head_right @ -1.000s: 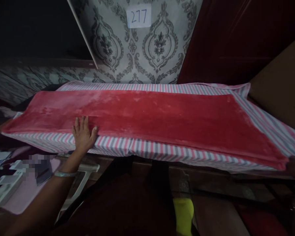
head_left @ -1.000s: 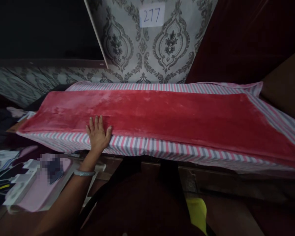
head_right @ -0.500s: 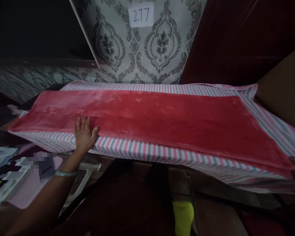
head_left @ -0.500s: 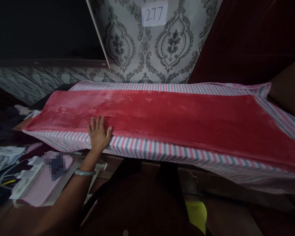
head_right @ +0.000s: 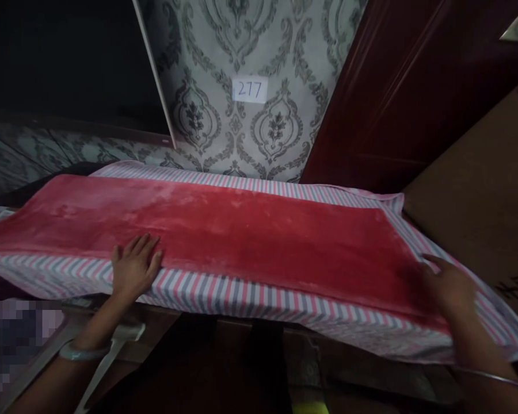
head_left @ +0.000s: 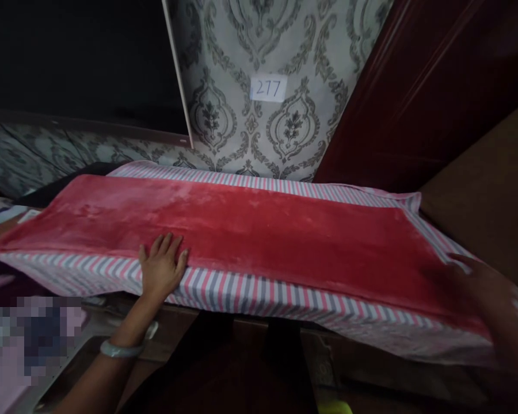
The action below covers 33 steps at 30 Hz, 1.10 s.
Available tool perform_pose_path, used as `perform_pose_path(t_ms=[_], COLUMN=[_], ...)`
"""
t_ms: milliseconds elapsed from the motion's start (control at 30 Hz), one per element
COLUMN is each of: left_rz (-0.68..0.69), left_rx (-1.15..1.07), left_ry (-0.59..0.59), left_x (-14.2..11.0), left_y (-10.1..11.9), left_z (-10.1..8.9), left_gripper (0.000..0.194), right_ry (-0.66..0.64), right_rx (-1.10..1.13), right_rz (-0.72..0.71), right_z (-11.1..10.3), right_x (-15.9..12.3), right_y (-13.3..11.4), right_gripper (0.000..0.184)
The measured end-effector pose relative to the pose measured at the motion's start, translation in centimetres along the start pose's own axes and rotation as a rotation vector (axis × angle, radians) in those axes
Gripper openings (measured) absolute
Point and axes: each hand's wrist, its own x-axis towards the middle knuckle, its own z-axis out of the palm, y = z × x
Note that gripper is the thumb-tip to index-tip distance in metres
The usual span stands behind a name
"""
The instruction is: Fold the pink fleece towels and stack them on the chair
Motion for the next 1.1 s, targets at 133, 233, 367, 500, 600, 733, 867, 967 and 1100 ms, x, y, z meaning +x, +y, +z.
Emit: perform_pose_path(t_ms=[133,233,367,500,600,733,867,967,1100], left_rz=[0.082,0.196,0.275,0.269,0.260,0.283,0.305,0.310,0.314], left_rx=[-0.048,-0.116,-0.175,-0.156,-0.097,-0.061,-0.039,-0.022,-0.018], left_ry=[0.033,0.032,-0.086,-0.206,-0.256,-0.266,-0.283,-0.290,-0.340], left_x=[0.0,1.3,6.3,13.4,18.0,22.1,24.8,26.2,27.3], left_y=[-0.8,-1.4,-1.6,-1.4,-0.8,0.6,1.9,2.5,3.1], left_z=[0.4,0.4,0.1,0.6,1.9,4.4,6.7,7.7,8.4], left_gripper=[0.054,0.050,0.048,0.046,0.043,0.038,0.034,0.033,0.034], right_ry=[0.007,-0.049,-0.120,-0.188,-0.204,-0.238,-0.243,-0.258,-0.330], right_rx=[0.413,0.527,0.551,0.493,0.446,0.385,0.294,0.238,0.193], right_rz=[-0.211,-0.382,-0.478,-0.494,-0.474,-0.455,-0.467,-0.477,-0.460], right_z=[2.9,5.1,7.3,9.1,10.2,11.4,12.2,12.5,13.2], right_x=[-0.5,-1.2,-0.1,2.7,5.0,7.6,9.8,11.0,11.3], right_y=[-9.5,-16.3,-21.4,-24.1,-26.1,-28.6,-30.5,-31.6,-32.3], right_gripper=[0.033,0.039,0.038,0.036,0.037,0.041,0.044,0.042,0.037])
